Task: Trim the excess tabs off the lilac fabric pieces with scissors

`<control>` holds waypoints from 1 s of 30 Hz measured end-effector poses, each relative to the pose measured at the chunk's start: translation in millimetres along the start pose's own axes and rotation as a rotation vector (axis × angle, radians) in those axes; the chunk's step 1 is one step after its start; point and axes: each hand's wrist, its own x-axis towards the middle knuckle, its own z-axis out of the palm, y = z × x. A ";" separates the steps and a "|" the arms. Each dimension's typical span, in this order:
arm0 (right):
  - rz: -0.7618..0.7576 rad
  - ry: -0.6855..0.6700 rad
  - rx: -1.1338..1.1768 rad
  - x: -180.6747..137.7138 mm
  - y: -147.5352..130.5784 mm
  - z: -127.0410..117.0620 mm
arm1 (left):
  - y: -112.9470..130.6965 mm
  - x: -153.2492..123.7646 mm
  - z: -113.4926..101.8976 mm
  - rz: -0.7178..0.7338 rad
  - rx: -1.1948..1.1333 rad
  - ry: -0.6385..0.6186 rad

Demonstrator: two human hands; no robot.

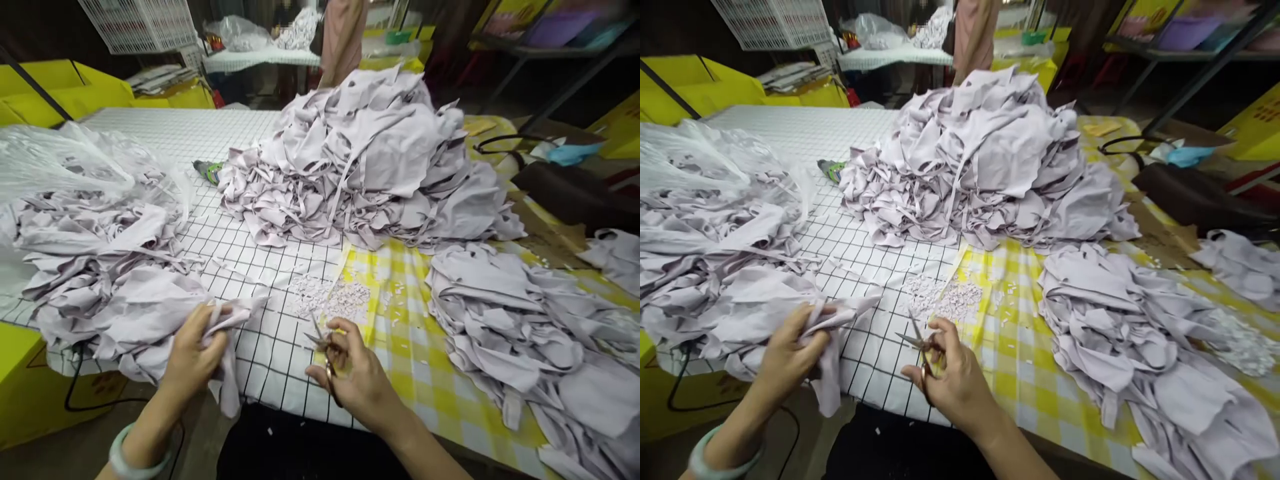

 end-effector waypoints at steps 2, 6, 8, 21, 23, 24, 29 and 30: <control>0.040 0.034 0.062 7.2 -9.8 3.8 | 20.4 13.4 -18.6 -0.108 -0.134 0.055; 0.081 0.111 0.139 23.9 -16.9 -1.3 | 77.4 92.3 -28.9 -0.016 -0.292 0.095; 0.075 0.136 0.087 31.3 -15.8 -7.7 | 115.5 161.7 -19.4 0.143 -0.307 0.155; 0.165 0.561 0.422 16.6 13.1 -60.5 | 174.4 181.1 119.0 0.461 -0.290 -0.124; 0.137 0.512 0.456 17.8 15.0 -62.6 | 167.0 123.2 143.8 0.380 -0.422 -0.564; 0.116 0.502 0.438 18.1 15.1 -62.5 | 165.9 100.6 154.5 0.266 -0.495 -0.743; 0.133 0.647 0.374 5.3 16.9 -65.0 | 179.1 57.7 185.3 0.208 -0.573 -0.780; 0.163 0.668 0.373 -0.6 18.8 -68.4 | 183.9 57.4 187.4 0.287 -0.573 -0.745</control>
